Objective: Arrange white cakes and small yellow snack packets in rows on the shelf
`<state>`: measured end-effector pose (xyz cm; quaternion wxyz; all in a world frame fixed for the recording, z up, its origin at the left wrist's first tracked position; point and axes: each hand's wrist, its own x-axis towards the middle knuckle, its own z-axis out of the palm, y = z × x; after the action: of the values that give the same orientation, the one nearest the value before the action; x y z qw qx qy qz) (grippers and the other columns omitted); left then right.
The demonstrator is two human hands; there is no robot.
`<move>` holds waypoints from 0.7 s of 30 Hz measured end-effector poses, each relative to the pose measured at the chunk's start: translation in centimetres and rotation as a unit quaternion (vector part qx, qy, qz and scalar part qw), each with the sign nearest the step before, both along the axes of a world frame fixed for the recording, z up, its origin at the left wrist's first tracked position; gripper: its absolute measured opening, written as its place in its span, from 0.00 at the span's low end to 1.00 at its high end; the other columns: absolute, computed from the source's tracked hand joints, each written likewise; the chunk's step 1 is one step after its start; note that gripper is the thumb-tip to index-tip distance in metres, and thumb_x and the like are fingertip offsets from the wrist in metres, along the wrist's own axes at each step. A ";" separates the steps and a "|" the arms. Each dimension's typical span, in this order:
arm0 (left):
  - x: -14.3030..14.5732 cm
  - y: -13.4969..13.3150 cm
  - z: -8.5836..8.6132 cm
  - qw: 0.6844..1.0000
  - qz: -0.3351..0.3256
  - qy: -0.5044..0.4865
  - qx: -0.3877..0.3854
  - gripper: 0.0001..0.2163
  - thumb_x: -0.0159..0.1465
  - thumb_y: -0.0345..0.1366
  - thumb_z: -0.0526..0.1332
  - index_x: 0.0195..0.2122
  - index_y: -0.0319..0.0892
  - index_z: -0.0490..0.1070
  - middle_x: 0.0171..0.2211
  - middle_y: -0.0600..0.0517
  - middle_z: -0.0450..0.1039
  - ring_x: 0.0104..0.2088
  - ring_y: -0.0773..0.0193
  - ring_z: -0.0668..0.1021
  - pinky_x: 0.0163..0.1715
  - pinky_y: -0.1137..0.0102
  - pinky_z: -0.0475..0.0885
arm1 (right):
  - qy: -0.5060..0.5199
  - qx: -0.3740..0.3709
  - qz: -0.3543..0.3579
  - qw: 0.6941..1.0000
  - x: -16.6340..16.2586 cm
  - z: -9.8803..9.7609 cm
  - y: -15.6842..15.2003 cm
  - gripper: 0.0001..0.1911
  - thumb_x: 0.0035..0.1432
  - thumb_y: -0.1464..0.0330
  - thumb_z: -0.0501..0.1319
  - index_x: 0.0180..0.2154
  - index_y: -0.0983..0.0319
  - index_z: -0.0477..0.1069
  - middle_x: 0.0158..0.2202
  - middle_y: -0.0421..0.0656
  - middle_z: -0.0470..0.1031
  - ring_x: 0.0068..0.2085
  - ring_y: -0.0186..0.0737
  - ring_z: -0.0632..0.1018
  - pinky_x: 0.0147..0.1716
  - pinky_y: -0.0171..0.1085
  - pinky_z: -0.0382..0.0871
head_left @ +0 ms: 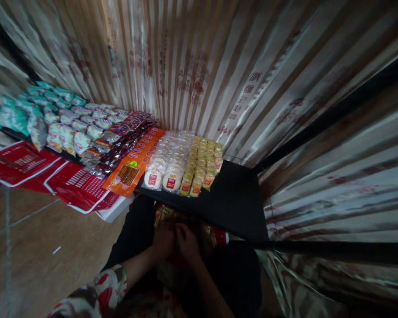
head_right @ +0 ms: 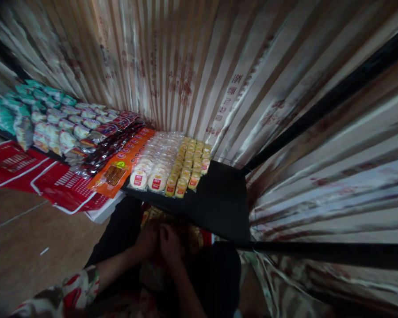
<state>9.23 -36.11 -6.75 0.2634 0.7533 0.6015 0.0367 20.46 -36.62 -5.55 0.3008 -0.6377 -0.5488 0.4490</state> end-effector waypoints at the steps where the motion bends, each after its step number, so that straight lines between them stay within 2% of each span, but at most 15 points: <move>1: -0.5 0.3 -0.7 1.000 -0.001 0.014 0.004 0.20 0.59 0.25 0.48 0.52 0.34 0.66 0.54 0.39 0.66 0.56 0.53 0.65 0.57 0.57 0.58 | -0.025 -0.012 0.018 0.999 -0.4 -0.6 0.4 0.18 0.55 0.65 0.51 0.42 0.63 0.73 0.44 0.48 0.76 0.47 0.43 0.75 0.49 0.40 0.65; 3: -1.1 0.9 -1.9 0.997 -0.010 0.069 0.021 0.22 0.59 0.24 0.49 0.55 0.33 0.64 0.55 0.37 0.64 0.57 0.50 0.65 0.56 0.54 0.58 | -0.063 -0.032 0.041 0.997 -1.0 -1.7 1.0 0.20 0.55 0.69 0.50 0.46 0.65 0.71 0.49 0.50 0.74 0.51 0.44 0.73 0.53 0.40 0.63; 5: -1.2 1.3 -3.0 0.990 -0.021 0.128 0.057 0.21 0.58 0.23 0.49 0.52 0.35 0.67 0.51 0.38 0.68 0.54 0.50 0.68 0.54 0.54 0.62 | -0.087 -0.048 0.070 0.993 -1.2 -2.6 1.3 0.21 0.54 0.71 0.49 0.49 0.66 0.70 0.50 0.51 0.73 0.52 0.44 0.72 0.54 0.41 0.62; 9: -0.5 1.6 -3.6 0.987 -0.033 0.137 0.078 0.18 0.59 0.23 0.49 0.46 0.36 0.72 0.43 0.41 0.74 0.46 0.52 0.74 0.50 0.56 0.66 | -0.086 -0.046 0.070 0.993 -0.8 -3.1 1.3 0.21 0.56 0.71 0.48 0.49 0.66 0.70 0.50 0.50 0.73 0.52 0.43 0.73 0.53 0.41 0.62; 11: -0.2 1.6 -3.3 0.989 -0.023 0.129 0.066 0.19 0.58 0.21 0.48 0.46 0.36 0.72 0.44 0.40 0.73 0.47 0.52 0.74 0.51 0.56 0.66 | -0.086 -0.032 0.047 0.995 -0.3 -2.7 1.2 0.21 0.57 0.71 0.47 0.47 0.65 0.72 0.48 0.49 0.74 0.50 0.43 0.74 0.53 0.41 0.63; 16: 0.0 1.2 -1.7 0.996 -0.038 0.082 -0.003 0.27 0.54 0.16 0.46 0.52 0.40 0.67 0.55 0.40 0.64 0.49 0.56 0.73 0.49 0.63 0.68 | -0.101 0.017 0.022 0.995 1.3 -1.4 1.0 0.19 0.56 0.72 0.48 0.43 0.63 0.74 0.44 0.50 0.77 0.47 0.45 0.76 0.50 0.42 0.65; 18: 0.1 1.0 -0.7 0.997 -0.053 0.048 -0.023 0.26 0.55 0.18 0.47 0.52 0.41 0.67 0.56 0.41 0.64 0.50 0.57 0.72 0.49 0.64 0.67 | -0.114 0.037 0.012 0.993 1.9 -1.0 0.9 0.19 0.56 0.72 0.48 0.43 0.65 0.74 0.44 0.51 0.77 0.47 0.45 0.76 0.50 0.43 0.65; 21: 0.3 0.7 1.4 0.997 -0.073 -0.021 -0.009 0.22 0.55 0.22 0.50 0.51 0.42 0.66 0.53 0.43 0.65 0.49 0.58 0.72 0.49 0.64 0.66 | -0.123 0.072 0.009 0.990 2.6 0.0 0.4 0.20 0.56 0.71 0.48 0.45 0.64 0.73 0.47 0.51 0.75 0.50 0.45 0.74 0.53 0.43 0.63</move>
<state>9.57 -35.37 -5.31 0.2844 0.7922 0.5392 0.0275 23.10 -36.26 -5.55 0.2722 -0.6597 -0.6182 0.3294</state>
